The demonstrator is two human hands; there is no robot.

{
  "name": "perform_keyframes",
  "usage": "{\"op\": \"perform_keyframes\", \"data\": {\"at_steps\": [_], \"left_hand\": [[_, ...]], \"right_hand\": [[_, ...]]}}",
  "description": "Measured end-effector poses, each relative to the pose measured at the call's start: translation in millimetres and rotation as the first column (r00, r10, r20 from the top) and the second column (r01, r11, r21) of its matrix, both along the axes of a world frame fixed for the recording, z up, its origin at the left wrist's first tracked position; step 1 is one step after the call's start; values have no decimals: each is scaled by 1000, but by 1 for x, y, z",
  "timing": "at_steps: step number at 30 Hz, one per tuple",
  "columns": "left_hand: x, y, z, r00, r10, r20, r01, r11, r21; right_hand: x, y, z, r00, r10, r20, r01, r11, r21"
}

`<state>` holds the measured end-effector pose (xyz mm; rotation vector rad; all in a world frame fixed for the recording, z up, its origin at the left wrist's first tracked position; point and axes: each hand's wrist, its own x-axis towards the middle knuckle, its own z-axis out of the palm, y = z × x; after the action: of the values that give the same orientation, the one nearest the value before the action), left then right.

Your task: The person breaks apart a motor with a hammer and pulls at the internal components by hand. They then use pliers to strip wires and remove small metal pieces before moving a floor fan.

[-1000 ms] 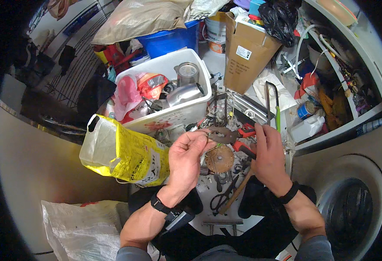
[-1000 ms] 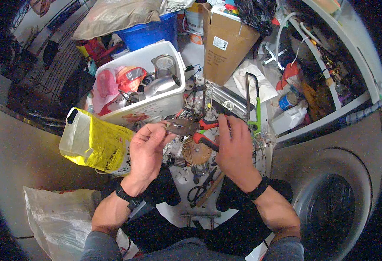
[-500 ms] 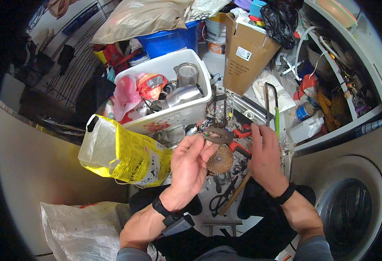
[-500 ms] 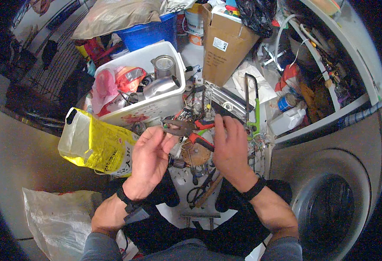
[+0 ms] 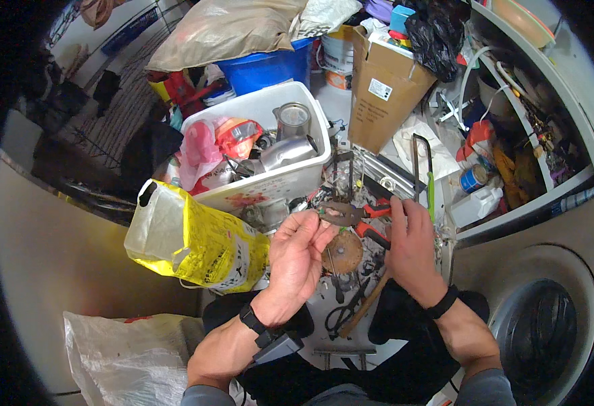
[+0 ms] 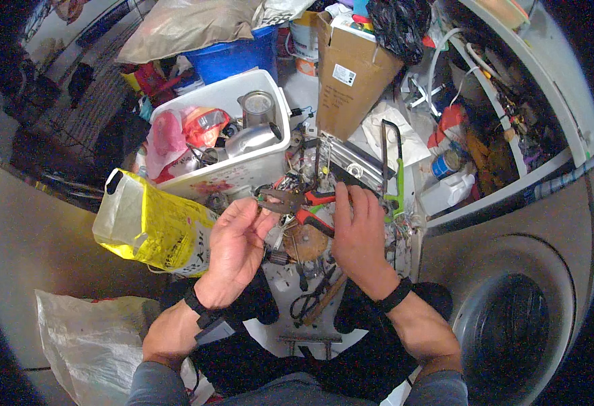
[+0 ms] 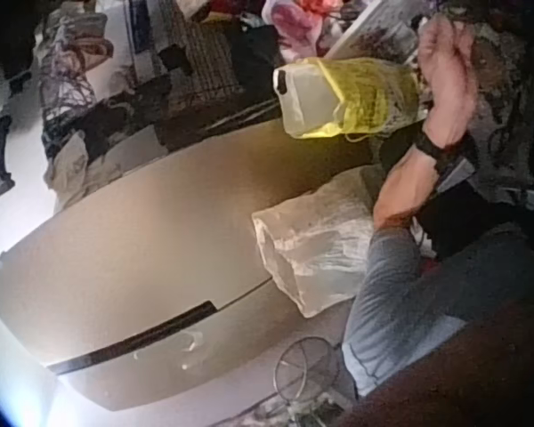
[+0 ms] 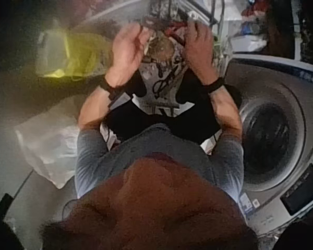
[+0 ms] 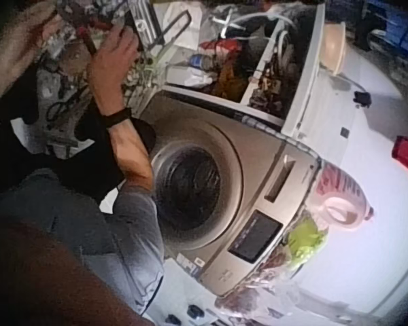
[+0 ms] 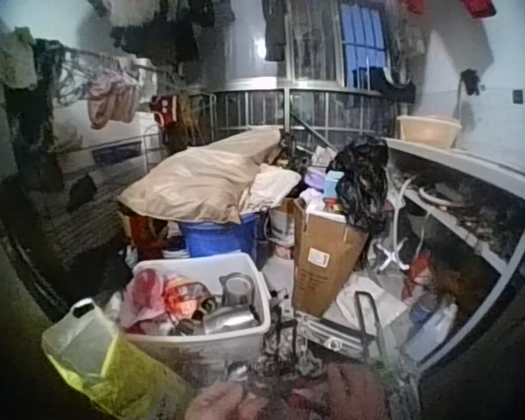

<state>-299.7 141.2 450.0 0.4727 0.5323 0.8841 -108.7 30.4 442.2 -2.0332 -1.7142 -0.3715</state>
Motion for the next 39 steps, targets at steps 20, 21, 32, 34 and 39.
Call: {"op": "perform_keyframes", "data": {"at_steps": [20,21,32,34,39], "left_hand": [[-13,5,8,922,30,-385,156,883,442],[-13,6,9,923,29,-385,156,884,442],[-15,5,15,821,98,-562,269,803,532],[-16,8,9,762,212,-611,307,713,630],[-13,10,17,660,535,-527,409,332,850]], "right_hand": [[9,-13,6,952,74,-296,-140,968,-208],[11,-14,4,922,100,-374,-193,956,-220],[6,-19,17,911,77,-405,-209,933,-294],[7,-20,17,957,39,-288,-122,953,-279],[12,-24,12,887,20,-461,-198,919,-341]]}}
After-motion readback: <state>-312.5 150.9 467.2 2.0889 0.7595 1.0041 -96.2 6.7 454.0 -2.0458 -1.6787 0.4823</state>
